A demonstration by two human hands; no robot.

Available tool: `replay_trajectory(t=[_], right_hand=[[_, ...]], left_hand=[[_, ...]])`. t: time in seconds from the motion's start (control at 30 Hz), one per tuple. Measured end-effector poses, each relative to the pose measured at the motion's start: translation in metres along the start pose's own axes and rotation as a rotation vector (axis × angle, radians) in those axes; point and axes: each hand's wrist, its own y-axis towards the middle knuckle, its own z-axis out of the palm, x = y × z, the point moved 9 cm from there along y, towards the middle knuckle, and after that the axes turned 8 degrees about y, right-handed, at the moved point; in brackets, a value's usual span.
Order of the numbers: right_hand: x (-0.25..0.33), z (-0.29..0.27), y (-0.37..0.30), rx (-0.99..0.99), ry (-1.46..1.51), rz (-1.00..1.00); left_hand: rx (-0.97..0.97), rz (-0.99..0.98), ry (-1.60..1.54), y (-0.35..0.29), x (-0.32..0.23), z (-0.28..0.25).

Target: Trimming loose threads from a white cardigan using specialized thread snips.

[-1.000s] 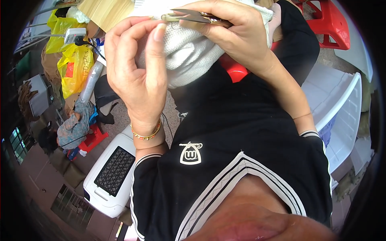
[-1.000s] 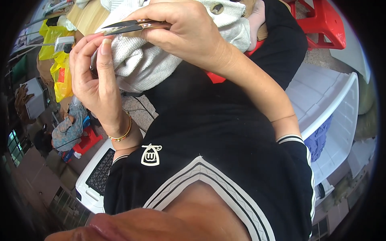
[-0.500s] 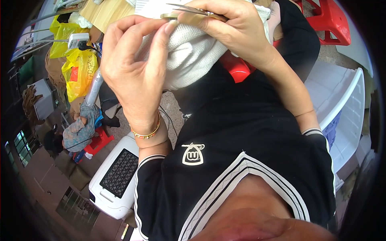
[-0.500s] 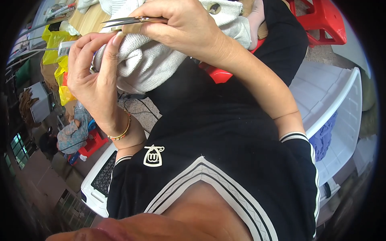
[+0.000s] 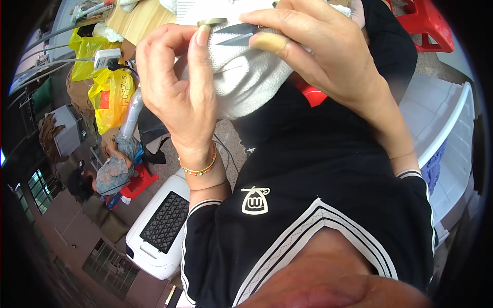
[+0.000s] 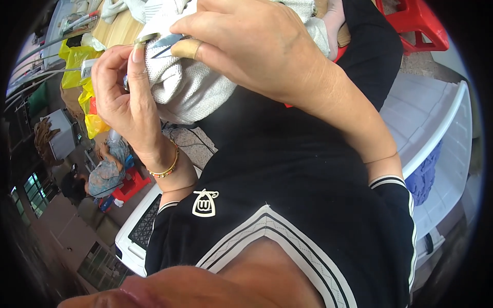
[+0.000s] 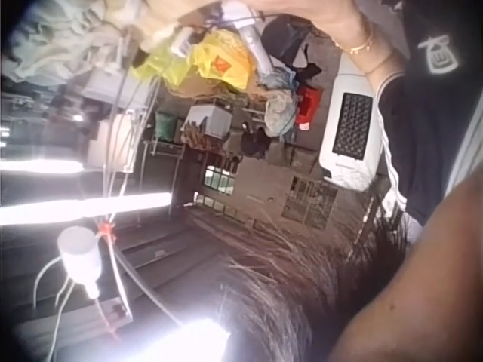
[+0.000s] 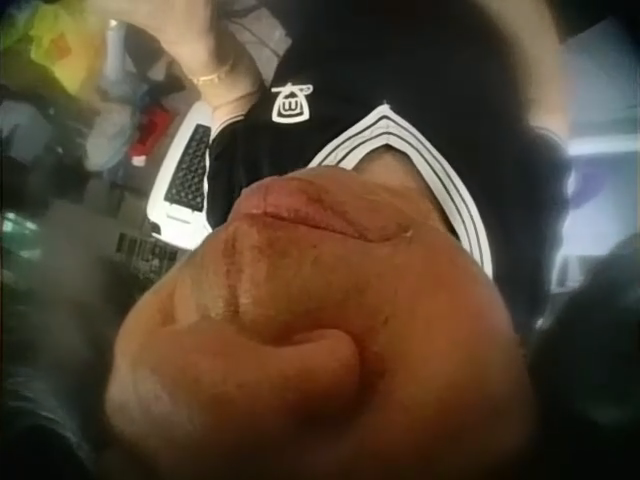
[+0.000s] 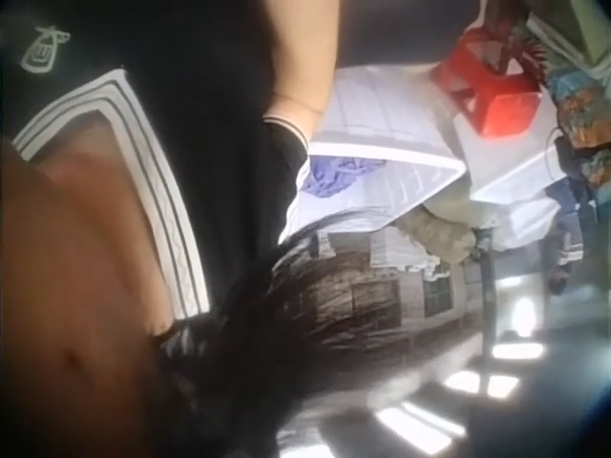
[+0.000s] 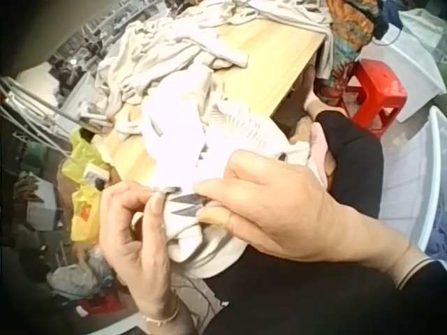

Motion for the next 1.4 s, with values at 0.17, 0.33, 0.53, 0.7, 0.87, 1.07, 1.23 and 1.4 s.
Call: replay_trajectory(t=[0.17, 0.33, 0.53, 0.7, 0.87, 1.07, 1.23, 1.4], right_hand=[[-0.008, 0.01, 0.018, 0.364, -0.003, 0.623], [0.002, 0.0, 0.011, 0.028, -0.152, -0.011], [-0.011, 0.012, 0.027, 0.451, -0.106, 0.666], [-0.006, 0.01, 0.032, 0.428, -0.177, 0.612], [-0.006, 0.013, 0.034, 0.5, -0.211, 0.659], [0.033, 0.0, 0.027, -0.087, -0.43, -0.198], [0.002, 0.003, 0.037, 0.34, -0.182, 0.542], [0.013, -0.003, 0.036, 0.1, -0.226, 0.208]], left_hand=[[0.003, 0.042, 0.058, -0.004, 0.004, -0.003], [-0.054, 0.035, -0.018, -0.003, 0.003, 0.0], [-0.099, 0.089, 0.058, -0.008, -0.001, -0.004], [-0.134, 0.167, 0.186, -0.013, -0.009, -0.002], [-0.21, 0.283, 0.313, -0.02, -0.013, -0.006], [-0.226, 0.293, 0.338, -0.022, -0.017, -0.003], [-0.161, 0.26, 0.356, -0.025, -0.019, -0.004], [-0.251, 0.079, -0.088, -0.028, 0.021, -0.024]])
